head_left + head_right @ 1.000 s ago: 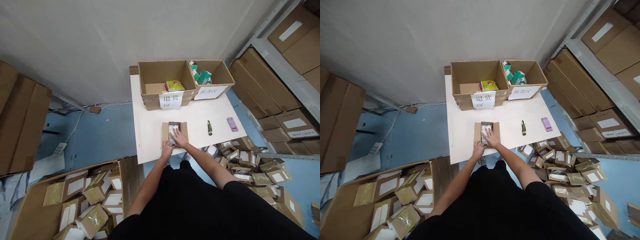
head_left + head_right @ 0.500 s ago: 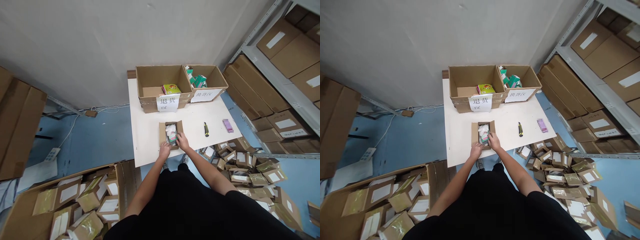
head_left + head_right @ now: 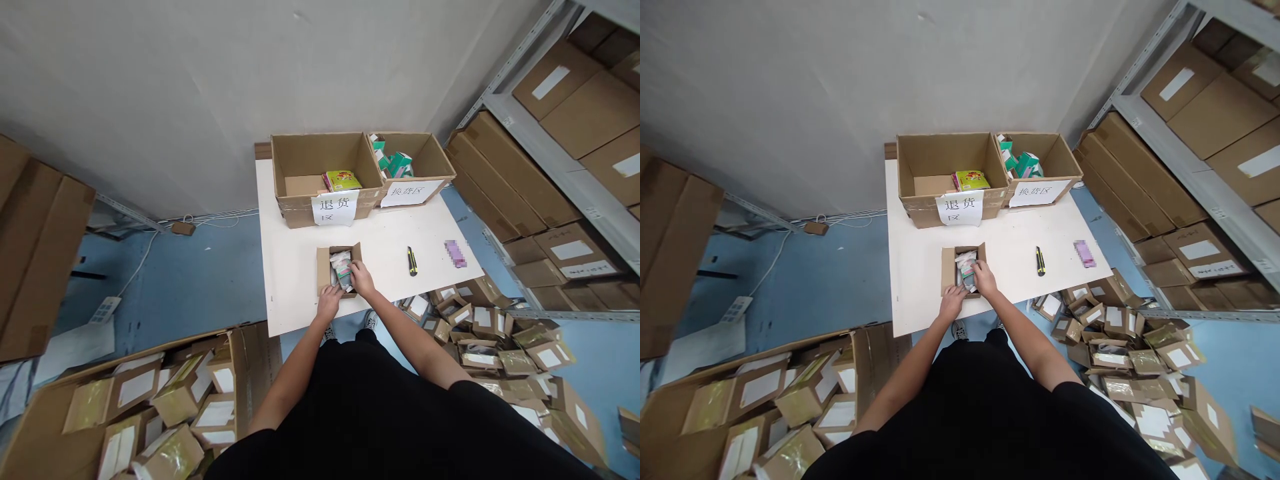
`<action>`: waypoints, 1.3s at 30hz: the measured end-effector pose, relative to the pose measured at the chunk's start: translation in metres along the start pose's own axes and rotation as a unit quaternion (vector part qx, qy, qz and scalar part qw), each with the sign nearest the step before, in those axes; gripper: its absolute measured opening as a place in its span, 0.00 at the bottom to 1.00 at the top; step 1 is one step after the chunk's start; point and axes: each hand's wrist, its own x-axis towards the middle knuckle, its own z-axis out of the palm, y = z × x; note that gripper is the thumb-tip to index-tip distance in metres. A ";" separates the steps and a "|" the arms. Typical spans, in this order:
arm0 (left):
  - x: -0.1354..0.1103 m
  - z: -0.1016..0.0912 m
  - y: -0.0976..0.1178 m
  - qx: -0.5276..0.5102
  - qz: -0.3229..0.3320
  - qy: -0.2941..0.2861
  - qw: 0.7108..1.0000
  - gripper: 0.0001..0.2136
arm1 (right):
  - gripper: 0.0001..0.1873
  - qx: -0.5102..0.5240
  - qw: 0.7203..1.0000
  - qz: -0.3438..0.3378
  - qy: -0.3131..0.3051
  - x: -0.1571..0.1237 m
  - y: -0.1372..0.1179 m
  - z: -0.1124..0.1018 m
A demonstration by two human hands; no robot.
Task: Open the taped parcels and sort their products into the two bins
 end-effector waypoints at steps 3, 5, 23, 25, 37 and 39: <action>-0.001 0.003 0.000 -0.005 0.007 0.013 1.000 0.23 | 0.24 -0.034 0.998 0.019 -0.053 -0.001 -0.013 -0.004; 0.000 0.004 0.001 -0.010 0.010 0.018 1.000 0.22 | 0.21 -0.062 0.993 0.050 -0.082 0.001 -0.026 -0.006; 0.010 0.013 0.001 -0.058 -0.024 0.037 0.997 0.19 | 0.43 -0.144 0.962 0.167 -0.159 0.033 -0.070 -0.010; 0.011 0.011 -0.001 -0.070 -0.029 0.048 0.996 0.19 | 0.43 -0.140 0.967 0.158 -0.145 0.024 -0.072 -0.017; 0.035 -0.015 -0.019 -0.072 -0.034 0.024 0.997 0.16 | 0.41 -0.109 0.978 0.143 -0.103 -0.011 -0.081 -0.047; 0.040 -0.020 -0.021 -0.068 -0.036 0.018 0.997 0.15 | 0.40 -0.108 0.978 0.146 -0.105 -0.011 -0.082 -0.051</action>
